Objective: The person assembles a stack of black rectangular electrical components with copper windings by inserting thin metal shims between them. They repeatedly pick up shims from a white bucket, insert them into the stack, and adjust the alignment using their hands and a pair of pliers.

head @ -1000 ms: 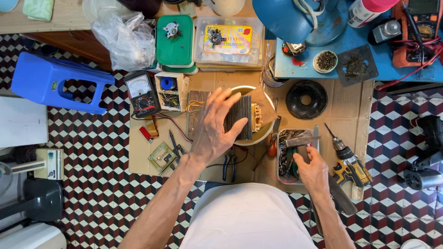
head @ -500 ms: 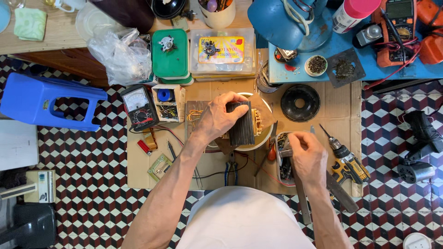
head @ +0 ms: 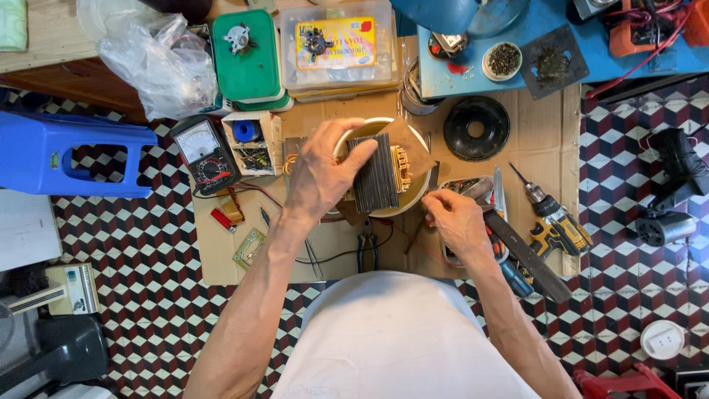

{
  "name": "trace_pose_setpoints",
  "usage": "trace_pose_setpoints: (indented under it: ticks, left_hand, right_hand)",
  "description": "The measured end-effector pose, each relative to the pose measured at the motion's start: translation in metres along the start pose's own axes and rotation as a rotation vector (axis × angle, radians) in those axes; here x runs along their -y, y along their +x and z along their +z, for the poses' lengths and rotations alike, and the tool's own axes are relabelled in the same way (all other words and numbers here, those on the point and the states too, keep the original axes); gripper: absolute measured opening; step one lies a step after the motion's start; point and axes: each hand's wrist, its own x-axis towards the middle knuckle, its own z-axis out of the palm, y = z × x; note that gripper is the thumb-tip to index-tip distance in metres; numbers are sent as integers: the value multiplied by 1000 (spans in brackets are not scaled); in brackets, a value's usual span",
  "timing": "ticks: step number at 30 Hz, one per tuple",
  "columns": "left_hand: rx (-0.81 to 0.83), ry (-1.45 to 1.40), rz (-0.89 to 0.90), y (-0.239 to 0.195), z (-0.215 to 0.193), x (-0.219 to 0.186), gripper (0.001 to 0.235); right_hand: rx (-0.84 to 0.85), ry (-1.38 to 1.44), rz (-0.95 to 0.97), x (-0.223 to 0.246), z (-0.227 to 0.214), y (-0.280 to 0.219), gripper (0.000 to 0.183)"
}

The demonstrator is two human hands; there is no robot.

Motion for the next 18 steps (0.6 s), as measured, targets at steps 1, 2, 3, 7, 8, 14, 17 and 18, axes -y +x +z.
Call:
trace_pose_setpoints:
  ticks: [1,2,3,7,8,14,17,18]
  left_hand:
    - [-71,-11,-24,-6,-3,1,35]
    - [-142,-22,-47,-13,-8,2,34]
    - [-221,-31,-65,-17,-12,4,34]
    - [-442,-443,-379,-54,-34,13,36]
    - [-485,-449,-473,-66,-38,19,37]
    - [-543,-664,-917,-146,13,69,54]
    - [-378,-654,-747,-174,76,82,42]
    - [-384,-670,-570,-178,92,87,43]
  right_hand:
    - [-1,-2,-10,-9,1,-1,26]
    - [-3,-4,-20,-17,4,-3,26]
    - [-4,-8,-41,-22,4,-1,25]
    - [-41,68,-34,-28,6,-4,30]
    - [-61,119,-31,-25,6,-5,33]
    - [-182,90,-231,10,-1,-6,31]
    - [-154,126,-213,25,-3,0,37]
    - [-141,140,-203,28,-3,3,39]
